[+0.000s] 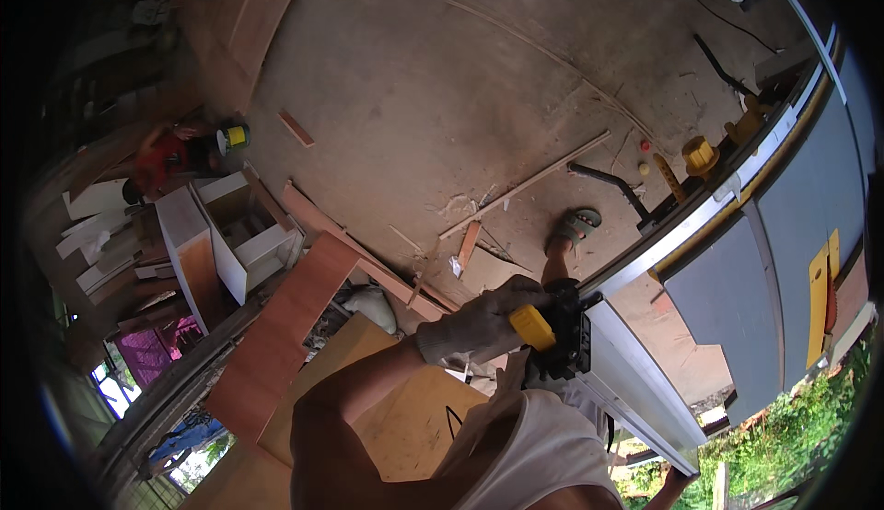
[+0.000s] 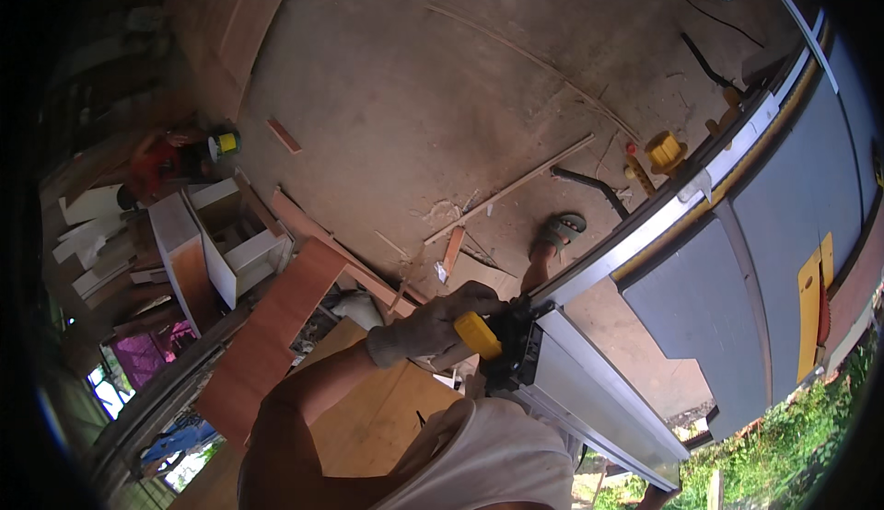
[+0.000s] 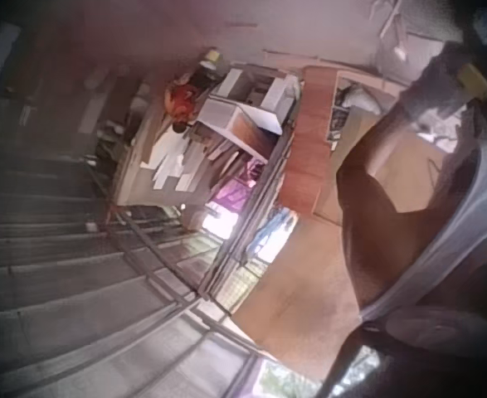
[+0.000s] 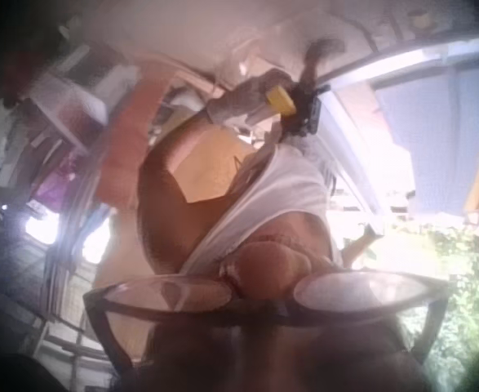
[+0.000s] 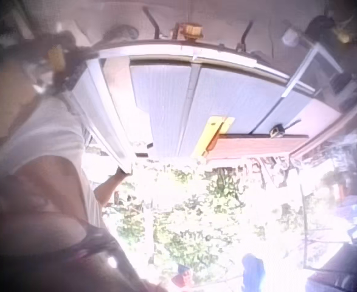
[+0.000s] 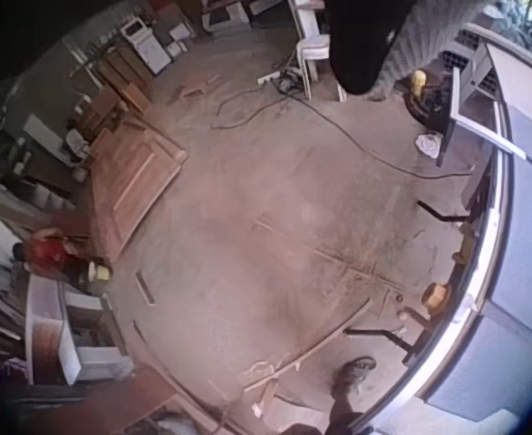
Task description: The person uses a table saw to cut a reddish-brown wooden plank. They measure the plank and the saw's fence with a tape measure, adjust the fence position, and then guide the plank through the saw blade to make a cut.
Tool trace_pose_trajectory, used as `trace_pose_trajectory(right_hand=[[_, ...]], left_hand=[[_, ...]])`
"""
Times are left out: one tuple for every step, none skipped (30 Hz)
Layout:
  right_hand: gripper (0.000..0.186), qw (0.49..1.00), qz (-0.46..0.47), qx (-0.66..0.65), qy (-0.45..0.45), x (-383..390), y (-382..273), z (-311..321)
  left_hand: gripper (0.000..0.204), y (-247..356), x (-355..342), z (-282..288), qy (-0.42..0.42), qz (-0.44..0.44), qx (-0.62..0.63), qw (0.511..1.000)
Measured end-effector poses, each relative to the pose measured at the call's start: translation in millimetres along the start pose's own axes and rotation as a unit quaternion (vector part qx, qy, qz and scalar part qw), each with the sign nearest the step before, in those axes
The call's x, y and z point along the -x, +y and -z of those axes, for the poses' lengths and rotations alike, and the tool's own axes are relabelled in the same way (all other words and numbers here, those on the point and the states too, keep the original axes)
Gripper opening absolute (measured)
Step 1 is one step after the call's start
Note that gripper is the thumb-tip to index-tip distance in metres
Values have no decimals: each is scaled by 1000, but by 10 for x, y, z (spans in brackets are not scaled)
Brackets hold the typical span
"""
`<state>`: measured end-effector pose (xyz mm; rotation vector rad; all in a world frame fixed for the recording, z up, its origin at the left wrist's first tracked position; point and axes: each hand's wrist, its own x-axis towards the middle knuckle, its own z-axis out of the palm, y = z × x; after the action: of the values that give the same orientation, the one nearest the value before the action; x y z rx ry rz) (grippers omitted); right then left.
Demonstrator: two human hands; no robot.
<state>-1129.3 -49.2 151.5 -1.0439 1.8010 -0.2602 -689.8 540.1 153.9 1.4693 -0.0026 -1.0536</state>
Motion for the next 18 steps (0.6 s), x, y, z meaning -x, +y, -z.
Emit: trace_pose_trajectory(right_hand=[[51, 1000, 13, 19, 2, -28, 89, -109], [51, 999, 18, 32, 5, -19, 201, -275], [50, 999, 22, 43, 8, 22, 286, -457], [50, 998, 26, 49, 15, 53, 347, -584], [50, 998, 18, 55, 13, 27, 413, -687], [49, 998, 24, 59, 16, 47, 419, -725], [49, 998, 27, 59, 12, 51, 471, -830], [48, 998, 33, 58, 9, 33, 468, -875], [48, 998, 35, 57, 5, 18, 506, -894], [47, 998, 37, 57, 4, 27, 531, -898], [47, 998, 42, 56, 1, 11, 556, -948], [46, 998, 44, 53, 0, -1, 562, -940], [46, 997, 50, 53, -3, -10, 563, -960], [45, 997, 52, 51, -6, -31, 602, -964], [45, 997, 58, 54, -13, -77, 566, -961], [45, 996, 62, 56, -18, -91, 523, -952], [44, 995, 70, 61, -22, -118, 462, -923], [44, 995, 77, 64, -25, -153, 427, -923]], left_hand=[[43, -133, -45, 37, -19, 11, -16, 1000], [38, -141, -99, 46, -20, 21, 18, 999], [33, -149, -115, 46, -23, 27, 59, 998], [29, -142, -131, 49, -20, 51, 55, 997], [25, -115, -172, 23, -14, 79, 57, 995], [23, -151, -209, 22, -15, 62, 34, 997], [21, -194, -244, 45, -15, 48, 11, 999], [18, -247, -278, 18, -18, 30, -7, 999], [19, -309, -270, -34, 13, -40, 54, 998], [19, -362, -249, -125, 39, -107, 117, 987], [20, -414, -233, -196, 65, -172, 179, 966], [21, -368, -231, -237, 81, -180, 170, 966], [22, -252, -221, -290, 99, -186, 162, 964], [24, -171, -207, -313, 118, -192, 154, 962], [25, -143, -206, -311, 116, -187, 170, 960], [26, -110, -204, -289, 113, -181, 186, 959], [27, -164, -216, -291, 115, -187, 169, 961], [28, -236, -218, -292, 118, -194, 154, 962]])
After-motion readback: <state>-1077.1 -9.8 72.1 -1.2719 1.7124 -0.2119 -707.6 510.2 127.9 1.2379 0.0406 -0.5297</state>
